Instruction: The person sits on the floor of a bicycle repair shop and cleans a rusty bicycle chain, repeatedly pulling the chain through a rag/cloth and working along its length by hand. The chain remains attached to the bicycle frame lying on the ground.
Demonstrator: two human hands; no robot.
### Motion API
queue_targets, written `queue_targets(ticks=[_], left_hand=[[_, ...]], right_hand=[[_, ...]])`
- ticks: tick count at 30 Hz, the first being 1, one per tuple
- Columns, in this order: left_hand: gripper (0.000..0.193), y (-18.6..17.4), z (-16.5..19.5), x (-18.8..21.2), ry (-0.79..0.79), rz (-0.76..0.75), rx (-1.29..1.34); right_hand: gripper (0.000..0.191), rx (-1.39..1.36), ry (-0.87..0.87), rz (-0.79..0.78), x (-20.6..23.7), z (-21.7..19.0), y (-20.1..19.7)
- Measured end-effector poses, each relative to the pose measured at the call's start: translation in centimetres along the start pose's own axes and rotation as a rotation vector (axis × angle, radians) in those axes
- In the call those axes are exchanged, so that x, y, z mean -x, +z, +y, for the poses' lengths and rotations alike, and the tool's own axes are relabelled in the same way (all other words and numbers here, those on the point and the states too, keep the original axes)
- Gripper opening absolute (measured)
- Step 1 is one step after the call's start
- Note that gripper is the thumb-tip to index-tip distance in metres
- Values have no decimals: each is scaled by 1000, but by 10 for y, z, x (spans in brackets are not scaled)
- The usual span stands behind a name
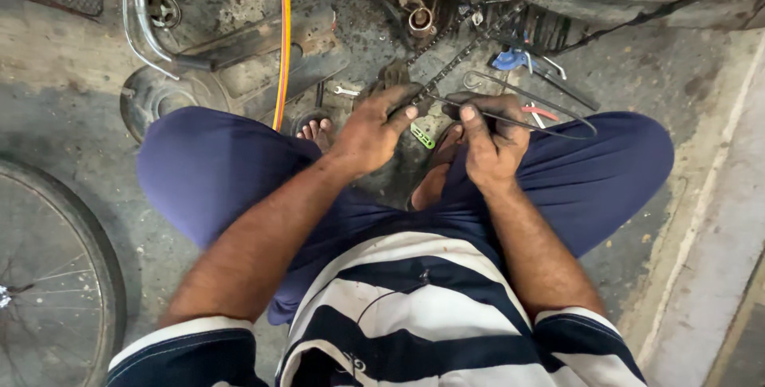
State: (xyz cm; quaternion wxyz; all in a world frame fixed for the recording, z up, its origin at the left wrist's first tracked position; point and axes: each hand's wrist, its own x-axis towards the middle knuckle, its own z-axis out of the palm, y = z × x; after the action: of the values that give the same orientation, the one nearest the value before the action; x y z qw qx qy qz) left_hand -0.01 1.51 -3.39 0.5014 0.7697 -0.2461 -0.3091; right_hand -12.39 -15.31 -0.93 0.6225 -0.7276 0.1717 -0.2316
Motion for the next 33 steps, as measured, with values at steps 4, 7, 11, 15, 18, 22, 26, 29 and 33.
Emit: queue_targets(ticks=[4,7,11,15,18,22,26,29,33], left_hand=[[41,0,2,-1,27,-70,296],[41,1,3,-2,-40,-125,524],[42,1,3,-1,-153,-150,614],[44,0,2,-1,-104,-153,559],[43,0,2,-1,-153,-170,579],[44,0,3,-1,-173,-167,634],[45,-1,4,0,-240,-143,582],[42,-1,3,-1,-97,-142,514],[42,1,1,0,-90,-100,411]], right_hand=[[9,36,-85,27,4,4,1],[9,39,-176,66,7,7,2],[8,-40,-144,59,8,11,2],[8,65,-157,44,9,12,4],[9,32,-149,48,9,10,3],[8,-55,-63,2,8,6,1],[10,-212,-58,39,8,4,3],[8,110,-100,49,6,-1,3],[5,371,-349,20,3,-18,7]])
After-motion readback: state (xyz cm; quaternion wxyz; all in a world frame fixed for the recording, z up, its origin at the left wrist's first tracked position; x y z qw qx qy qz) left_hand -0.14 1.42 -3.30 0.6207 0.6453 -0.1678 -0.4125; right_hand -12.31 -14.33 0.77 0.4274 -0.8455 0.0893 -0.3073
